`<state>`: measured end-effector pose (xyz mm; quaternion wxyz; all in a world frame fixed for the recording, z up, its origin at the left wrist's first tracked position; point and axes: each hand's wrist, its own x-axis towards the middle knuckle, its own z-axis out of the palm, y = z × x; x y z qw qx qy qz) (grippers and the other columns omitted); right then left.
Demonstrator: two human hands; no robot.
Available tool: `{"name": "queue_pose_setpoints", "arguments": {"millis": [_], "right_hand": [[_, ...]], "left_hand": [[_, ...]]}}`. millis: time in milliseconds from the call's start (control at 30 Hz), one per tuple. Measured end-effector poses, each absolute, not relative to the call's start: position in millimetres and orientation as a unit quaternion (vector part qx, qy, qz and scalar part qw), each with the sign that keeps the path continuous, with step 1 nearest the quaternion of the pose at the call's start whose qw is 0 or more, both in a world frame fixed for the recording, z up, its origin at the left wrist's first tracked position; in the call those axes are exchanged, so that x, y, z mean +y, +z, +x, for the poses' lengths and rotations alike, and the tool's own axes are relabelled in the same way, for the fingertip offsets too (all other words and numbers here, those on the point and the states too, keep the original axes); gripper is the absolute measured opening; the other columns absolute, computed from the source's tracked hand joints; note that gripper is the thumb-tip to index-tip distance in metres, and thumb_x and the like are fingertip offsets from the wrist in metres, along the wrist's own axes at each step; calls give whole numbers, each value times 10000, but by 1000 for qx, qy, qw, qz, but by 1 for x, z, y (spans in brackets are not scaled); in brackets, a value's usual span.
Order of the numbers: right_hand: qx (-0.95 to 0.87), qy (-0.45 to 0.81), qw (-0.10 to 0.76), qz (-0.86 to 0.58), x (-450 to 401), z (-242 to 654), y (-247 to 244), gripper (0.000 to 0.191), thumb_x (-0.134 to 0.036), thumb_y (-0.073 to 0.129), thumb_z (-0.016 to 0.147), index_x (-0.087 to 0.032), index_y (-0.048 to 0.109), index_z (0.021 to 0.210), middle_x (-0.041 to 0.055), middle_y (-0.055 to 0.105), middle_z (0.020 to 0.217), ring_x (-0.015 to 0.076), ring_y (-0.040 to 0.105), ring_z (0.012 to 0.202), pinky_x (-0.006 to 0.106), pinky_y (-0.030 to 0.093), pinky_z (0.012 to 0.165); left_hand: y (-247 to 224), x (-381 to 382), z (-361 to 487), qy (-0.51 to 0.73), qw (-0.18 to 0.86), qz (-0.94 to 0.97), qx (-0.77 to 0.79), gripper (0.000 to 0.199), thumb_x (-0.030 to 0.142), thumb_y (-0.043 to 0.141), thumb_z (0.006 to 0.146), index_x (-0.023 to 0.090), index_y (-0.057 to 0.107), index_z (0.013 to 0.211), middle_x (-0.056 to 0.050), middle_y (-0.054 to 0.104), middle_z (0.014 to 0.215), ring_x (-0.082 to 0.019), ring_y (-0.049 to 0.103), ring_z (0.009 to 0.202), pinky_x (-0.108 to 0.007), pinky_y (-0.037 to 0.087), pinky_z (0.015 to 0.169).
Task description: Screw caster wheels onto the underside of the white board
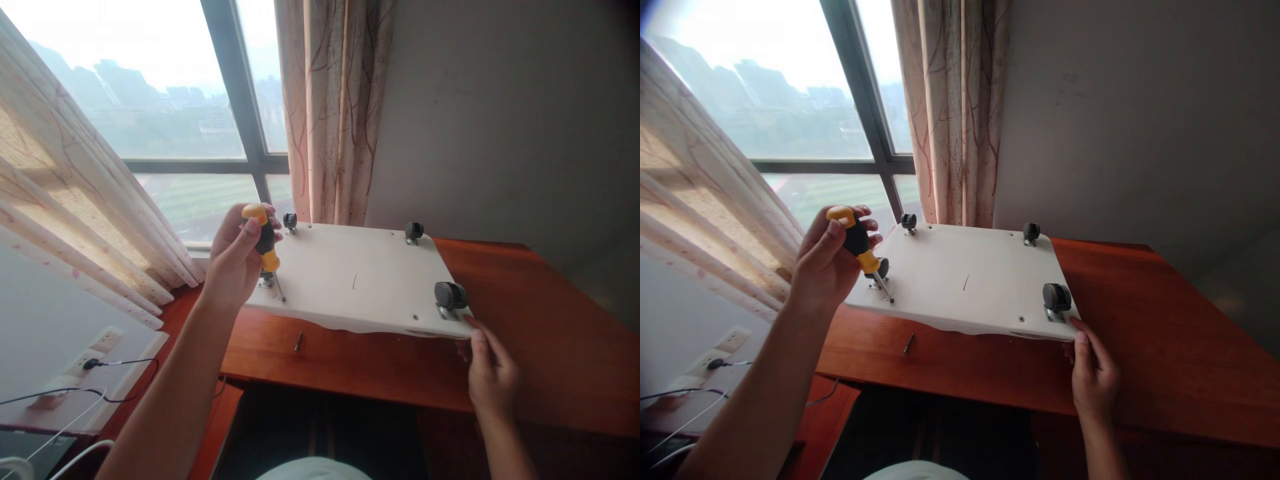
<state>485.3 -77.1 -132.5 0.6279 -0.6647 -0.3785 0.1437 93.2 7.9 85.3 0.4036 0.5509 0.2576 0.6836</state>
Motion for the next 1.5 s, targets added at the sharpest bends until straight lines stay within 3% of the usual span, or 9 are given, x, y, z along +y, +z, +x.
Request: {"name": "queue_pose_setpoints", "arguments": {"millis": [267,433,567,700,800,933,1067,1267,1500], "right_hand": [[-382,144,631,-660,-77,481,-125,654,-680,602,867,-104,758,1135,139,751,949,183,603,615,315,490,583],[-380,140,631,-662,-77,481,-123,676,-703,607,849,-106,761,1126,117,737,853,191,598,611,319,480,585],[-379,139,622,-670,-77,482,-124,709,-728,594,841,-98,762,1121,120,741,854,199,607,615,330,479,601],[-374,148,622,-672,-77,483,-126,742,-741,594,831,-87,756,1142,106,723,781,212,610,609,340,474,605],[-375,151,624,-669,-77,484,-128,732,-730,601,834,-91,755,1155,107,723,782,211,607,601,340,468,601],[-380,142,628,-664,-77,483,-128,696,-710,602,846,-103,757,1150,110,729,794,208,608,595,332,464,584],[-378,144,625,-668,-77,484,-128,673,-703,602,851,-111,761,1129,116,739,845,197,607,594,328,474,584],[-379,148,628,-663,-77,485,-130,670,-695,608,856,-105,756,1136,102,723,777,211,619,608,332,475,596],[-375,153,627,-666,-77,483,-127,677,-699,607,854,-104,754,1142,93,713,763,200,606,597,322,467,581]], "left_hand": [[86,10,100,695,424,526,245,486,647,676,882,202,632,1073,-26,629,780,-144,594,666,-265,533,608],[82,8,96,678,407,556,257,343,411,854,798,222,627,973,-40,675,956,-132,631,731,-242,534,634],[81,8,92,662,417,561,269,338,461,758,878,183,699,1061,-90,679,1001,-185,672,832,-281,566,678],[82,10,95,675,441,532,257,430,566,621,951,172,669,1116,-73,669,869,-166,645,708,-305,564,645],[79,11,96,698,422,529,236,412,580,711,889,204,636,1039,-40,665,860,-130,613,648,-286,555,636],[74,13,92,697,396,544,248,363,379,876,777,224,643,1008,-36,676,1036,-115,642,714,-259,560,679],[75,12,88,692,408,537,258,334,432,775,871,198,687,1092,-66,686,1001,-163,683,849,-265,578,733],[77,13,92,704,426,500,268,417,600,668,904,223,654,1084,-64,692,936,-157,653,738,-273,570,657],[73,11,90,706,398,527,256,312,401,829,822,216,678,1024,-46,662,1051,-133,657,804,-247,569,689]]}}
